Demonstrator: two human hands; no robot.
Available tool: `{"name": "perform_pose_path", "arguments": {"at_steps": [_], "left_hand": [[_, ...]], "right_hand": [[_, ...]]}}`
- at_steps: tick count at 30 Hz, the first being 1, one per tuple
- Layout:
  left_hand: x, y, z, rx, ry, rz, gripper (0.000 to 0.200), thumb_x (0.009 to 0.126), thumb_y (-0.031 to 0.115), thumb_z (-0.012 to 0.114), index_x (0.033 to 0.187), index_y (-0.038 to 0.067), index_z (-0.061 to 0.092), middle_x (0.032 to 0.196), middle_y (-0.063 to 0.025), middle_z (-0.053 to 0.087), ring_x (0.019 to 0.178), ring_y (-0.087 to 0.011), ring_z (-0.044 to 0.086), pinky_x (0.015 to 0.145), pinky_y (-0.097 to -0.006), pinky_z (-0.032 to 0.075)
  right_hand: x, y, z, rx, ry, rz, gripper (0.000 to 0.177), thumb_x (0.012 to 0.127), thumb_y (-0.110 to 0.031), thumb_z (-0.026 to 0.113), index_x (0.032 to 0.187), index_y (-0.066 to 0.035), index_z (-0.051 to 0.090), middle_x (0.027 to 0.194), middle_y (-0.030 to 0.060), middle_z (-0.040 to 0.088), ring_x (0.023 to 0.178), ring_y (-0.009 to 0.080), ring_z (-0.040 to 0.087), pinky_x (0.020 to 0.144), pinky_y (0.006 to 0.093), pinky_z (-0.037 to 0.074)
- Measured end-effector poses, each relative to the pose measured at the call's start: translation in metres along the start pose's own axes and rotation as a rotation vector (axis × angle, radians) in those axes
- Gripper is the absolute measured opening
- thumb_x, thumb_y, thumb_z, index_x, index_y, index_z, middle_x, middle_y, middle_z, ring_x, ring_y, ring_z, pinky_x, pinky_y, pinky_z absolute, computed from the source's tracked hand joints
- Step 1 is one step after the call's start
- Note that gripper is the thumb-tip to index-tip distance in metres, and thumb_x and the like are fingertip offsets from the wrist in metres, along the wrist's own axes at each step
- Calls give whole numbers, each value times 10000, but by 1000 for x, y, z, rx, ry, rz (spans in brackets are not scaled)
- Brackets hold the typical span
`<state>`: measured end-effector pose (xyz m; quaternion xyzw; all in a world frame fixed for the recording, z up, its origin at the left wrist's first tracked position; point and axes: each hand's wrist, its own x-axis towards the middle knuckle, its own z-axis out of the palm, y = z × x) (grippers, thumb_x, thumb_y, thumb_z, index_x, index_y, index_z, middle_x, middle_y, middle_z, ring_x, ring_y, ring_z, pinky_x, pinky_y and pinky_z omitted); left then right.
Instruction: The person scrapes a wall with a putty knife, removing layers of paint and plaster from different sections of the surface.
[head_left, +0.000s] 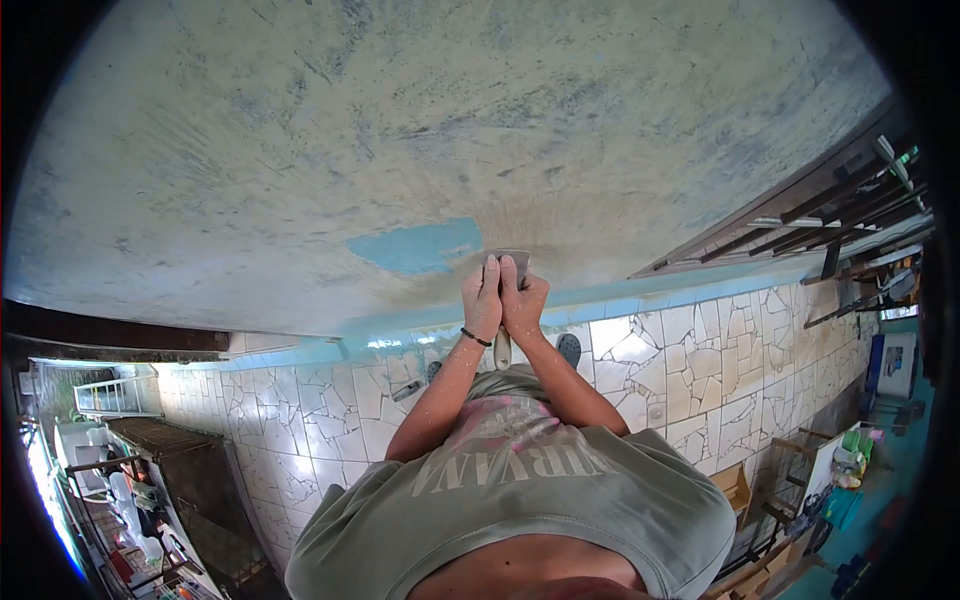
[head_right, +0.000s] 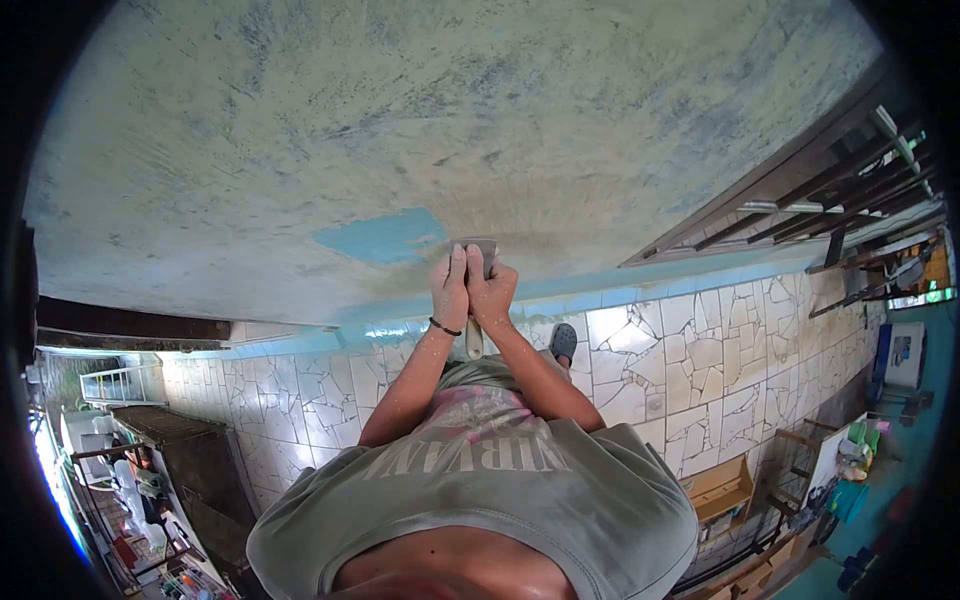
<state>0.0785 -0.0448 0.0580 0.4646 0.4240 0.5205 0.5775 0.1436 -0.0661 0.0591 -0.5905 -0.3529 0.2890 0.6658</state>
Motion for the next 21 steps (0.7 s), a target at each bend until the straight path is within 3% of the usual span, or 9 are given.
{"name": "perform_pose_path", "arguments": {"at_steps": [4,8,14,17,21], "left_hand": [[-4,14,4,-5,33,-6,492,1037,388,476,924,-56,656,799,-30,631,740,-102,535,671,-290,471],[-4,-10,-13,67,-52,-79,445,1042,372,479,1004,-37,652,917,-43,653,827,-104,569,747,-272,484],[-3,10,-9,36,-32,-84,456,1038,376,484,994,-43,659,917,-42,660,830,-102,572,754,-272,489],[-2,-3,-9,30,-24,-53,464,1037,380,485,981,-46,661,896,-39,659,814,-103,572,744,-272,489],[6,-7,-3,50,46,22,482,1028,381,498,859,-47,641,724,-18,600,696,-86,505,620,-286,449]], "right_hand": [[0,-15,-2,2,-24,83,441,948,-273,664,694,84,612,520,39,532,580,59,435,480,312,381],[-6,6,-1,11,-1,57,451,951,-276,661,684,82,598,519,32,522,573,57,423,475,310,374],[-1,-12,-2,-41,-28,101,456,953,-277,659,674,76,584,522,20,506,576,59,410,482,311,377],[0,6,-1,-22,-23,66,452,951,-272,660,671,74,584,519,21,504,577,58,405,481,312,372],[6,9,3,-13,-29,-5,450,949,-264,664,668,78,583,515,23,506,576,56,404,475,311,365]]}}
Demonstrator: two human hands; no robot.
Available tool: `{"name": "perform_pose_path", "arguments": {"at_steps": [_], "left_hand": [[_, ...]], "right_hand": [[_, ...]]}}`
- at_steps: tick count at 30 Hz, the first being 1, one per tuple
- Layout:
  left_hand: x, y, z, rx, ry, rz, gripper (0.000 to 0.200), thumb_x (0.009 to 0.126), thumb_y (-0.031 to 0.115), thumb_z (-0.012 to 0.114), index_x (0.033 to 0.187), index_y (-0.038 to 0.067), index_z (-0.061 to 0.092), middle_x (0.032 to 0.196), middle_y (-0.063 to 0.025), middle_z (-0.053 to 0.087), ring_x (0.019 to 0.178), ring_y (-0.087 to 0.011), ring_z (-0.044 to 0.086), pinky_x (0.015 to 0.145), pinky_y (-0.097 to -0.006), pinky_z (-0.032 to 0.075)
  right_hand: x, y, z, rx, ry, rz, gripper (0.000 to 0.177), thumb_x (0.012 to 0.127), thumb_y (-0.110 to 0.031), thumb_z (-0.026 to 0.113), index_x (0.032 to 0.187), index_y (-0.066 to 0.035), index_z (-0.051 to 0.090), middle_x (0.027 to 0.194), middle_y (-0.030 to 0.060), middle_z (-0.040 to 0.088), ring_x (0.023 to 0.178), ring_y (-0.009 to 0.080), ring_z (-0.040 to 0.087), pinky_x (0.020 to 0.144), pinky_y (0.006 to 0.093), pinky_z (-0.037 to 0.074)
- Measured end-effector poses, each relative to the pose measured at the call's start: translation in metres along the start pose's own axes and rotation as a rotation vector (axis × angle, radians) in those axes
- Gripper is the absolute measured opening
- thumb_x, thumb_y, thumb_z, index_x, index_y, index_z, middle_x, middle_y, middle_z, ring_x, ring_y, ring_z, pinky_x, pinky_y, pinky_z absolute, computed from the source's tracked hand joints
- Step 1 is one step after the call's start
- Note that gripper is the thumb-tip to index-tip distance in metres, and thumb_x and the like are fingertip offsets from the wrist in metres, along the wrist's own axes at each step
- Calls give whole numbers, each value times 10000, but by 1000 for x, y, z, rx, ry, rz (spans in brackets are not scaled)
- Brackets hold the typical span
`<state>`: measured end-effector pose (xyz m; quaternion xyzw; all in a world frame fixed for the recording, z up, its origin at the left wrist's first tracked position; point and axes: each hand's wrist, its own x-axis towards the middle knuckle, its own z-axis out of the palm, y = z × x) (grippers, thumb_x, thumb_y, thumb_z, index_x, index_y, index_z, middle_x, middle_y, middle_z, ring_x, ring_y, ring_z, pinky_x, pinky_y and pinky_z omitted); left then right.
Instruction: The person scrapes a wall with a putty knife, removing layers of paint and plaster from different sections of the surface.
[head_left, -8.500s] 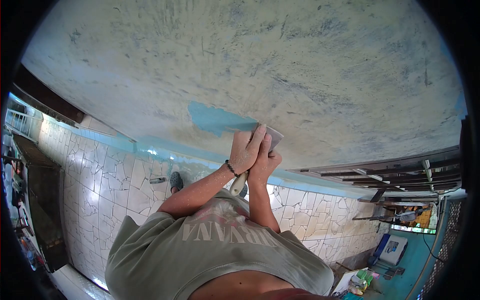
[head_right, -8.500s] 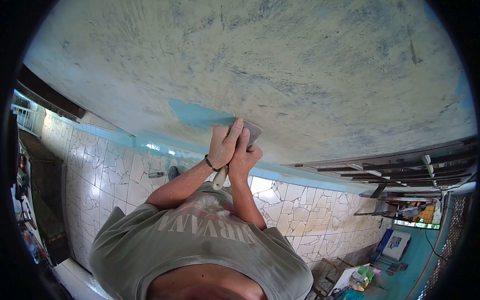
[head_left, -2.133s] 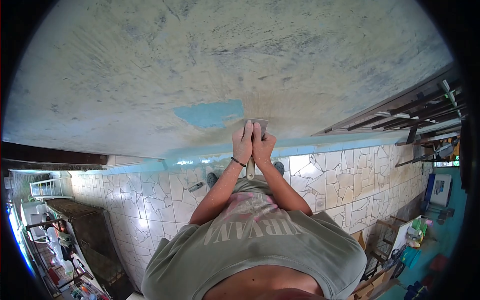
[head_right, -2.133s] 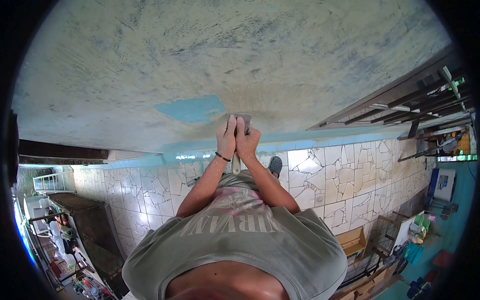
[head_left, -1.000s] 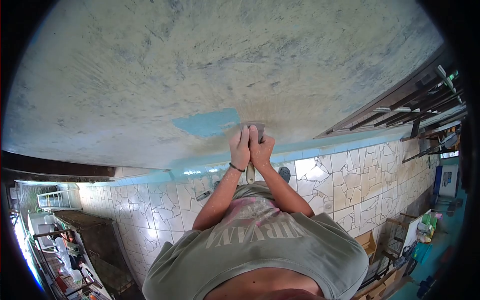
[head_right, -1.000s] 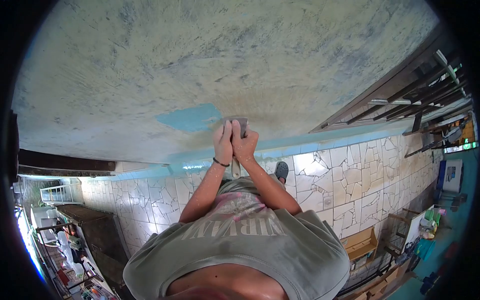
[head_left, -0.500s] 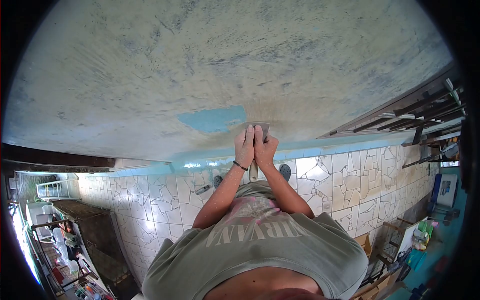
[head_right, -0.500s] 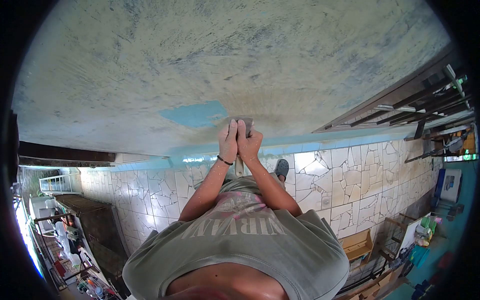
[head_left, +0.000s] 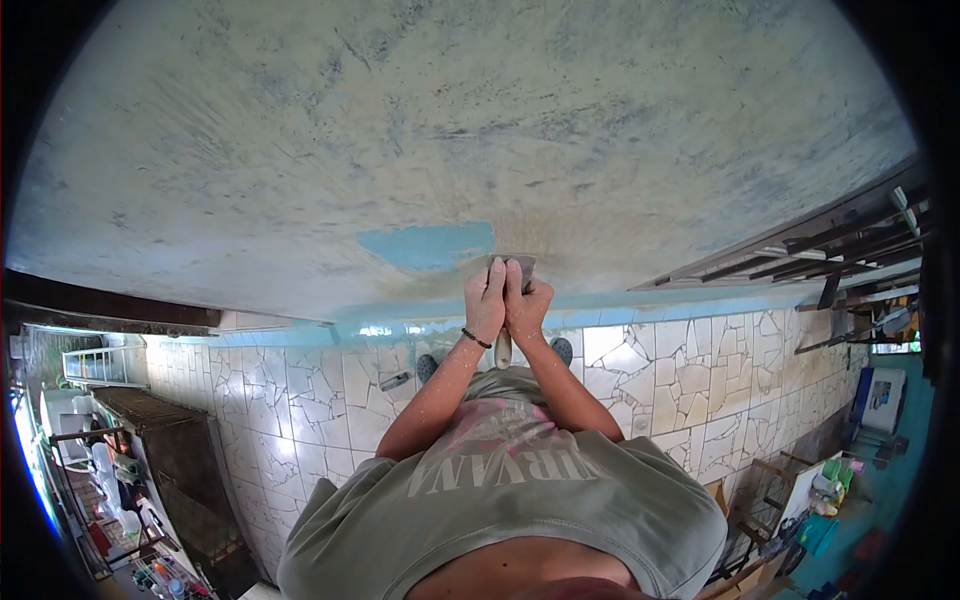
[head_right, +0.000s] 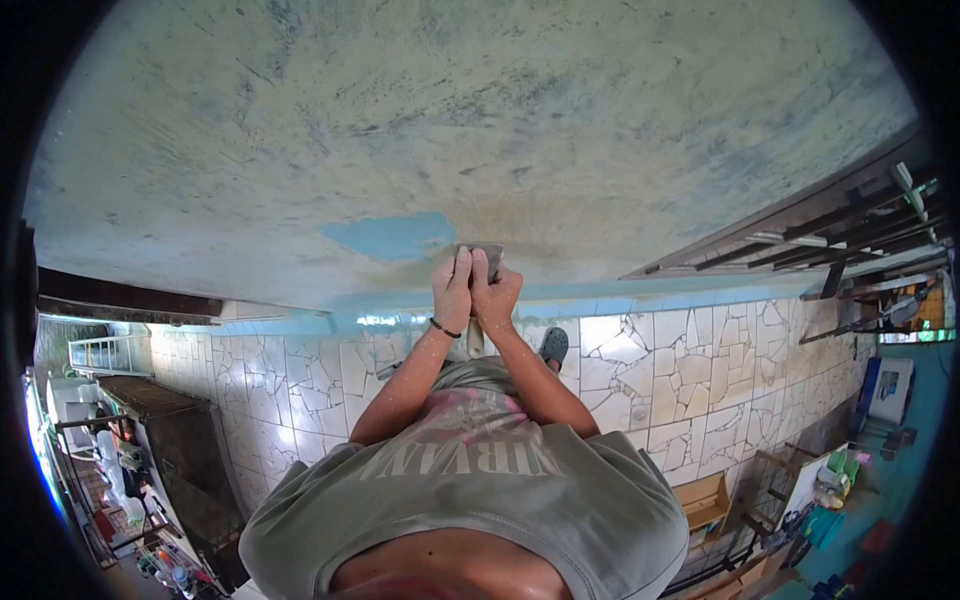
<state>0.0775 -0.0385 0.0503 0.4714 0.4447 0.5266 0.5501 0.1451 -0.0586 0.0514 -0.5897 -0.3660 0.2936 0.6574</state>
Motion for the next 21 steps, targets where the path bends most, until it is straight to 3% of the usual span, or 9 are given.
{"name": "perform_pose_path", "arguments": {"at_steps": [5,8,11,14,17,21], "left_hand": [[-8,20,3,-118,8,-39,476,1027,377,506,857,-45,645,721,-13,596,690,-80,500,613,-281,445],[-9,2,-2,-33,7,-62,469,1028,380,505,866,-36,650,732,-6,594,693,-77,498,611,-276,442],[-3,16,0,-9,-17,-6,474,1030,383,500,869,-36,651,747,-4,602,706,-77,501,616,-276,446],[-8,29,-1,-78,-59,-79,445,1033,363,501,909,-32,664,828,-9,625,760,-85,529,681,-261,464],[-6,4,-8,75,-60,-83,450,1035,367,497,899,-32,656,826,-13,621,761,-85,524,678,-263,462],[0,21,7,21,44,12,505,1024,398,502,796,-38,617,700,-5,569,681,-87,473,597,-296,430]], "right_hand": [[-6,-14,-3,-16,2,59,442,948,-255,667,674,85,594,523,27,526,576,57,414,488,307,377],[-10,-2,-4,-1,17,71,432,948,-253,666,687,85,600,530,24,534,580,56,419,491,304,380],[-2,-15,0,11,22,55,423,951,-252,662,703,85,603,536,19,530,592,56,423,493,304,381],[-5,-23,-3,-2,-3,96,417,953,-253,657,713,84,604,541,19,527,601,57,426,496,307,385],[-7,-3,0,24,29,67,420,953,-256,655,709,82,602,544,23,526,603,59,427,497,310,386],[1,-6,0,-47,16,28,444,960,-279,649,689,66,582,575,-9,518,609,60,419,489,300,362]]}}
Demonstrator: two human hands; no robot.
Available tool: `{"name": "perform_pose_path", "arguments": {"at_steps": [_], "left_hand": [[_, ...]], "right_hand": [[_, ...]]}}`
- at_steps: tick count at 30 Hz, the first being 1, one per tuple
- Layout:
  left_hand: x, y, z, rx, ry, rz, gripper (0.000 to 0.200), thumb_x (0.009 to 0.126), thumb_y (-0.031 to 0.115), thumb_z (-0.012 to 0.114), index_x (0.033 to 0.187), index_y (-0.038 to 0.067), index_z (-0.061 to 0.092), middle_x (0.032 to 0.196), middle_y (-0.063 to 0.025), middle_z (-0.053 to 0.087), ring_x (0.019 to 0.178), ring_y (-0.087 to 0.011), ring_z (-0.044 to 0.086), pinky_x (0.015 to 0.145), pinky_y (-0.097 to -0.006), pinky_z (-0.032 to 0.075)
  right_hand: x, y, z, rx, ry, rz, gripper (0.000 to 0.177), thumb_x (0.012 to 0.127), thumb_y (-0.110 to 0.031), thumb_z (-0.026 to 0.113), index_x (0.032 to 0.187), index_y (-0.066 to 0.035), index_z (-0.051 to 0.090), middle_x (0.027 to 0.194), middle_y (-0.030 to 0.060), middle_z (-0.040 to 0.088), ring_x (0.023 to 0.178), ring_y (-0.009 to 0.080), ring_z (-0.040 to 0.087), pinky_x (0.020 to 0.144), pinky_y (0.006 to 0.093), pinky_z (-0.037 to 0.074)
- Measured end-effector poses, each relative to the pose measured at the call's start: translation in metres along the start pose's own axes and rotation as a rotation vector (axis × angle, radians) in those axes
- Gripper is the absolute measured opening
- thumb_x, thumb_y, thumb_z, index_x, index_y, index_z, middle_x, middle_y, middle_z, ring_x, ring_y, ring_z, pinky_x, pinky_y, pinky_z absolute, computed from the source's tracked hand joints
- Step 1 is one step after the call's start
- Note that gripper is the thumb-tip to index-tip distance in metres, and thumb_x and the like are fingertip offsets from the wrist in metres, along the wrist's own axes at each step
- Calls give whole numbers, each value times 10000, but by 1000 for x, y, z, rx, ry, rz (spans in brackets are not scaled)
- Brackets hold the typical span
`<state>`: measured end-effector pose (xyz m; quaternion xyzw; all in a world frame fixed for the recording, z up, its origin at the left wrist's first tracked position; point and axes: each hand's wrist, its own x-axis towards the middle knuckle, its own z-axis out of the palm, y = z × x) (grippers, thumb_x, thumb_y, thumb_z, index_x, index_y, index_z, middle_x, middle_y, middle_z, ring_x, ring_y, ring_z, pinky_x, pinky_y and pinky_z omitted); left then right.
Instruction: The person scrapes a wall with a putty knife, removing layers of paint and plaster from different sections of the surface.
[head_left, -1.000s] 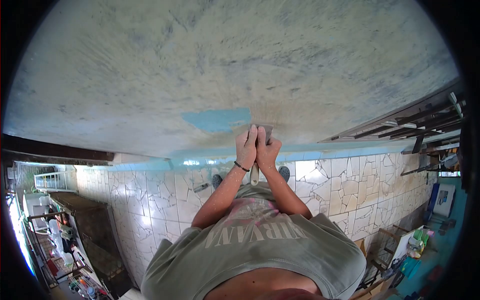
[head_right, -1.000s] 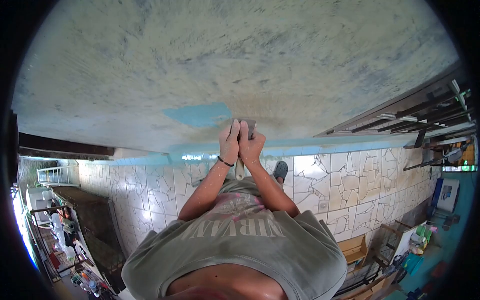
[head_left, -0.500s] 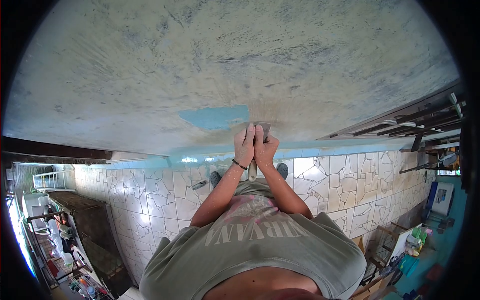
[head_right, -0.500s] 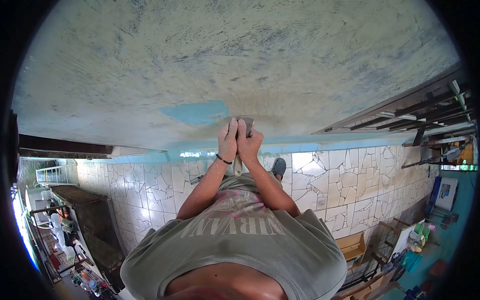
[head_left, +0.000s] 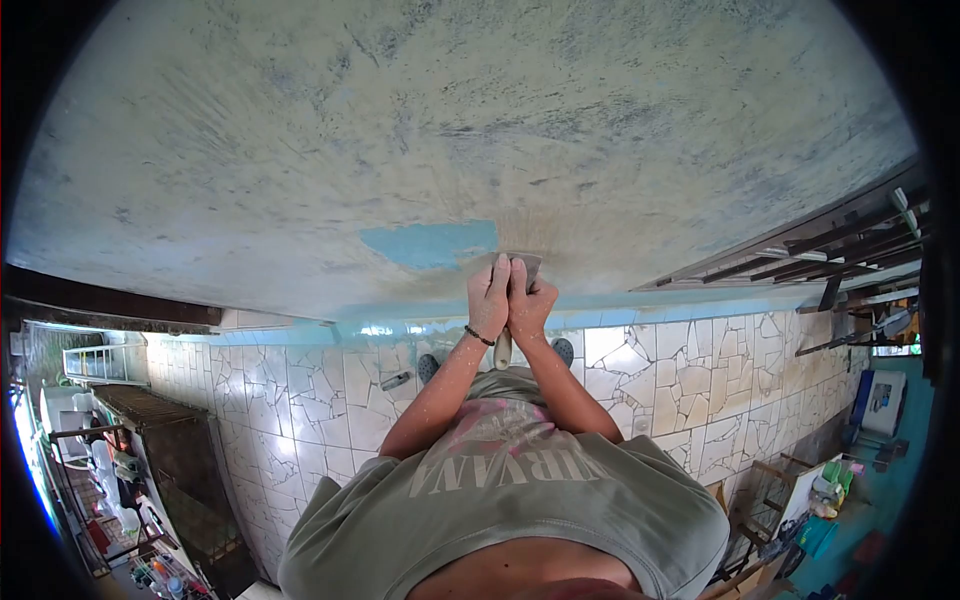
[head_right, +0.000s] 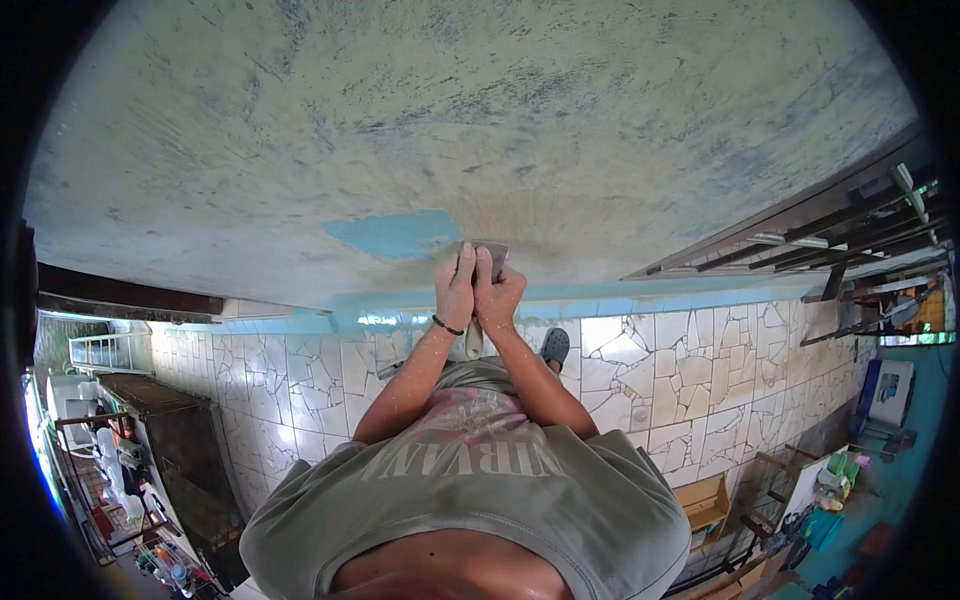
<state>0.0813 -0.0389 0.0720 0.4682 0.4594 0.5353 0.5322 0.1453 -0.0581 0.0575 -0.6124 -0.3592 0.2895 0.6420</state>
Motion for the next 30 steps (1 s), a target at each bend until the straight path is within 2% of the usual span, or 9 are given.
{"name": "perform_pose_path", "arguments": {"at_steps": [5,8,11,14,17,20,23,26,30], "left_hand": [[-5,7,-3,-119,-51,-46,504,1022,393,513,783,-42,598,696,5,549,683,-84,454,591,-290,416],[-6,-20,-13,2,-84,-62,460,1029,376,509,904,-44,651,814,-8,608,744,-83,505,647,-264,447],[1,-1,-7,7,-22,17,495,1020,387,524,781,-39,601,667,18,528,663,-71,432,562,-277,391],[-4,11,-9,-55,-76,-83,463,1022,385,522,889,-41,642,790,7,591,725,-79,483,627,-257,434],[-3,0,-11,20,-83,-50,463,1023,386,518,868,-35,634,776,8,582,720,-79,480,624,-263,433],[-4,-29,-6,-34,-4,-7,507,1018,394,523,737,-24,576,658,16,520,660,-69,435,552,-278,383],[1,13,-7,88,-26,57,514,1017,403,522,747,-31,582,658,6,532,661,-75,445,564,-289,399],[-4,15,-6,-50,-55,-18,449,1022,375,524,858,-30,629,761,0,581,725,-81,486,635,-280,444],[-4,-9,-8,2,-66,-62,443,1024,365,521,850,-29,623,756,2,575,723,-80,479,632,-279,440]], "right_hand": [[-9,-17,-2,54,10,35,441,956,-270,652,695,81,595,544,26,521,597,64,427,493,311,379],[-12,0,1,92,37,39,457,959,-279,649,679,77,585,554,10,522,594,62,424,483,307,366],[-4,-9,4,94,20,43,493,966,-299,644,651,71,566,574,-16,519,595,62,421,473,301,347],[-8,-26,-2,62,4,39,500,966,-302,643,648,75,563,571,-17,517,594,63,421,472,304,345],[-9,-6,1,63,24,28,484,963,-289,647,657,78,567,560,-9,513,594,62,420,472,306,350],[-13,5,0,21,36,30,459,961,-269,648,669,77,573,549,-1,508,591,55,411,473,301,351],[-6,-14,2,38,35,-12,475,963,-281,646,656,73,567,556,-10,509,587,55,413,469,298,345],[-5,-29,-1,54,15,6,442,957,-259,652,684,82,585,542,11,510,587,56,418,468,304,356],[-12,-8,0,61,43,37,450,959,-266,651,680,81,583,539,9,508,581,57,415,467,308,354]]}}
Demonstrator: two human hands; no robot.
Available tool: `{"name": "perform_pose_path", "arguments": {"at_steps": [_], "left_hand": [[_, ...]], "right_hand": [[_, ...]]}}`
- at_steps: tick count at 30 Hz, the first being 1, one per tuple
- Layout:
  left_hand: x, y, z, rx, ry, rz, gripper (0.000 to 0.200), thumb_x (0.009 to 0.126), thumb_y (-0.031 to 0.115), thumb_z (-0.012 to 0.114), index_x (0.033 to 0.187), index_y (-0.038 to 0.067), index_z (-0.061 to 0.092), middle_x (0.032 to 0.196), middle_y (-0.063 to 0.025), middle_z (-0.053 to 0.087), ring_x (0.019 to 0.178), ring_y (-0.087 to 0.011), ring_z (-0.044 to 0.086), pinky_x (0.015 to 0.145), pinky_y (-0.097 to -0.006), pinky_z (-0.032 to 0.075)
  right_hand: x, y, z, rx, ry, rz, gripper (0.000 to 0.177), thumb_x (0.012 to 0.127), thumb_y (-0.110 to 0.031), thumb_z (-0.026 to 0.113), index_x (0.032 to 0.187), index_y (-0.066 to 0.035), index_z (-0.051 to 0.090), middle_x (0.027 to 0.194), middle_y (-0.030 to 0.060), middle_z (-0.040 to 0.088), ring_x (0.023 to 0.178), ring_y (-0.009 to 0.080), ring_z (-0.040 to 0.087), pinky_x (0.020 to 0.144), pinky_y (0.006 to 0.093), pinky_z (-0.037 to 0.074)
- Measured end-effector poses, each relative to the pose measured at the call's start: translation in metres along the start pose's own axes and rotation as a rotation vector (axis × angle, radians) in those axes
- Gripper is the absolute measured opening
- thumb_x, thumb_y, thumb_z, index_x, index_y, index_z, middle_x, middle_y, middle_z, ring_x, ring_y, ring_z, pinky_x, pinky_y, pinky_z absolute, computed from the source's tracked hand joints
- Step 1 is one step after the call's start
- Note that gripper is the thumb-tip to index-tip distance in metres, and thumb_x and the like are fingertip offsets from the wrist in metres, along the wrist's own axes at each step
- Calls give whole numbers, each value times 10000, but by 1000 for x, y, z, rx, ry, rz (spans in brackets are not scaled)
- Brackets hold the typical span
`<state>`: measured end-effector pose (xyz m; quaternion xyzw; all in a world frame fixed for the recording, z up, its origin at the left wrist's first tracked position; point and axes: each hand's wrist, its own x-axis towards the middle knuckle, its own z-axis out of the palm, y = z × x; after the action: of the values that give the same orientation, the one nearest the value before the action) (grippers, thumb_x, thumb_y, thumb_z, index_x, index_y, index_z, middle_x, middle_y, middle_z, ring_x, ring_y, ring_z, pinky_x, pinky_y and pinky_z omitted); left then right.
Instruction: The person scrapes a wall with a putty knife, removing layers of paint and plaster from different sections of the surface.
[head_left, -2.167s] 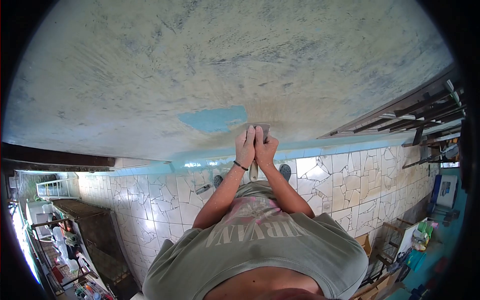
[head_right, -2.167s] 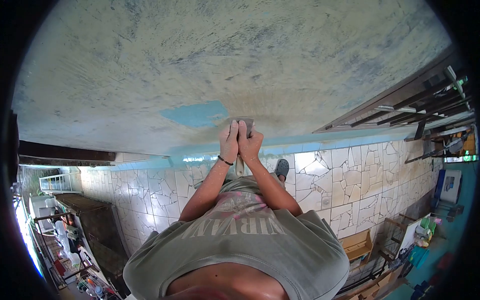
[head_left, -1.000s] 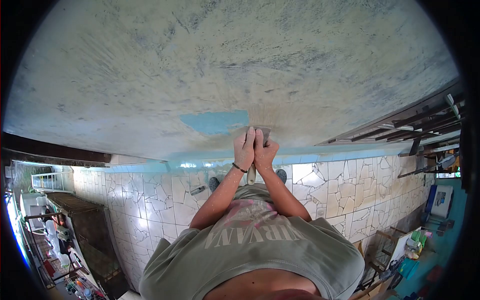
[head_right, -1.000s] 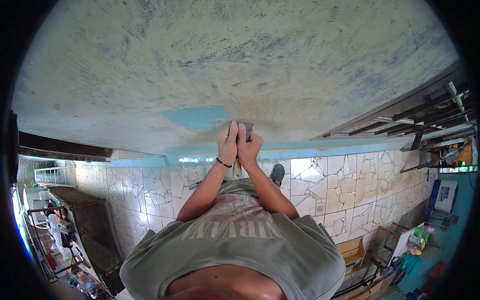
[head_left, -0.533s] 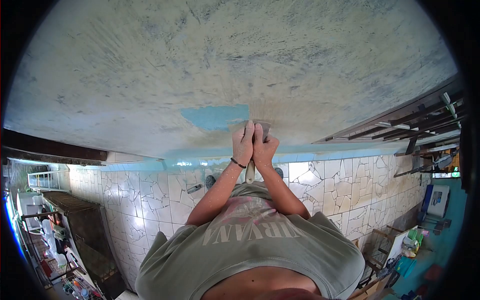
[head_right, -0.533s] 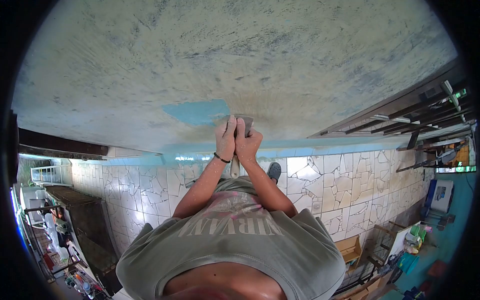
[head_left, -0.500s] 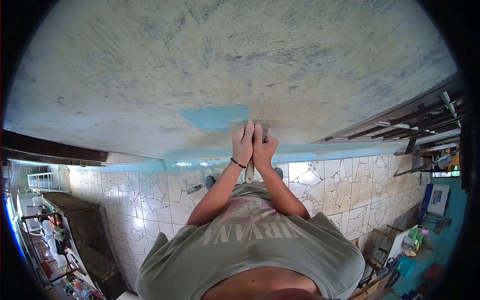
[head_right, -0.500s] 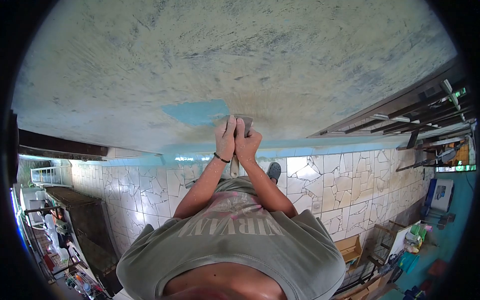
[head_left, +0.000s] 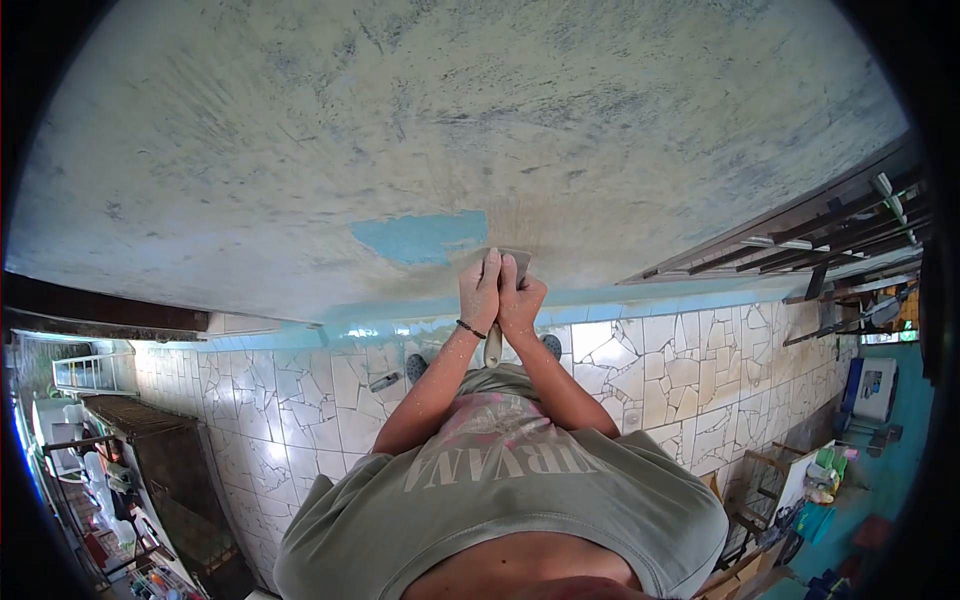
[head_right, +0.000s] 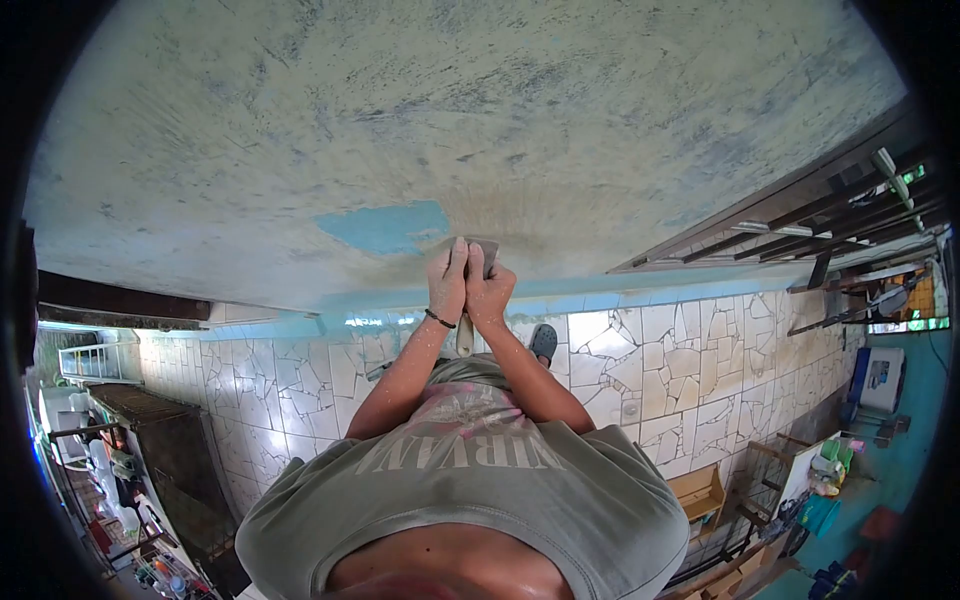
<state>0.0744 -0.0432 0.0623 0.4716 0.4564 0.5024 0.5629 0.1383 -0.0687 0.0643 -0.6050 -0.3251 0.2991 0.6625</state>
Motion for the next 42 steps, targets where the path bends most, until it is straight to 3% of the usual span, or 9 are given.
{"name": "perform_pose_path", "arguments": {"at_steps": [14,17,20,23,27,28,32,38,42], "left_hand": [[6,23,3,103,22,84,420,1030,342,517,843,-18,628,752,19,572,701,-76,474,618,-277,437],[0,28,5,-6,24,67,418,1031,339,517,885,-27,655,750,16,585,705,-82,499,628,-276,449],[2,4,-5,113,-43,-3,418,1040,343,494,943,-30,654,808,1,601,754,-86,511,667,-272,456],[-8,-1,0,-71,-76,31,425,1050,355,462,972,-27,630,873,-14,604,800,-91,505,702,-276,454],[-8,12,-6,-24,-153,84,440,1057,371,423,962,-24,594,851,-24,592,814,-104,508,727,-276,453],[-8,10,-8,-36,-212,57,435,1061,363,411,1068,-26,607,943,-31,612,884,-114,538,787,-271,465],[-13,-8,-2,-88,-128,30,436,1061,363,409,1020,-26,602,899,-37,606,830,-108,519,744,-282,459],[-14,31,3,-76,-83,5,457,1057,385,410,999,-24,605,859,-49,608,813,-121,525,728,-292,463],[-10,2,-1,-12,-83,36,457,1055,386,417,971,-21,607,858,-40,607,804,-118,520,717,-296,460]], "right_hand": [[9,-18,4,13,-14,-32,489,964,-296,642,645,66,561,556,-19,506,576,57,414,463,298,341],[7,-22,0,7,-30,5,470,957,-285,650,663,74,577,541,-8,499,577,58,411,464,309,352],[5,3,0,-12,-2,2,473,956,-284,653,652,68,570,538,-13,494,577,56,406,462,310,348],[5,8,-1,-8,1,7,475,956,-280,654,640,63,562,530,-18,485,575,53,400,458,311,341],[5,-28,-3,-25,-28,14,491,952,-274,659,606,58,555,509,-21,462,550,52,399,438,313,326],[6,-26,0,2,-20,11,489,951,-273,660,607,59,558,509,-20,462,547,53,401,436,313,324],[5,16,-6,-70,-31,52,444,950,-264,661,655,61,591,527,-11,484,563,52,418,451,308,345],[6,-37,2,21,-20,-22,505,960,-286,652,601,49,535,548,-41,471,568,49,396,447,305,314],[4,1,-4,-25,-17,16,390,947,-257,664,726,62,621,557,3,524,616,43,430,486,300,379]]}}
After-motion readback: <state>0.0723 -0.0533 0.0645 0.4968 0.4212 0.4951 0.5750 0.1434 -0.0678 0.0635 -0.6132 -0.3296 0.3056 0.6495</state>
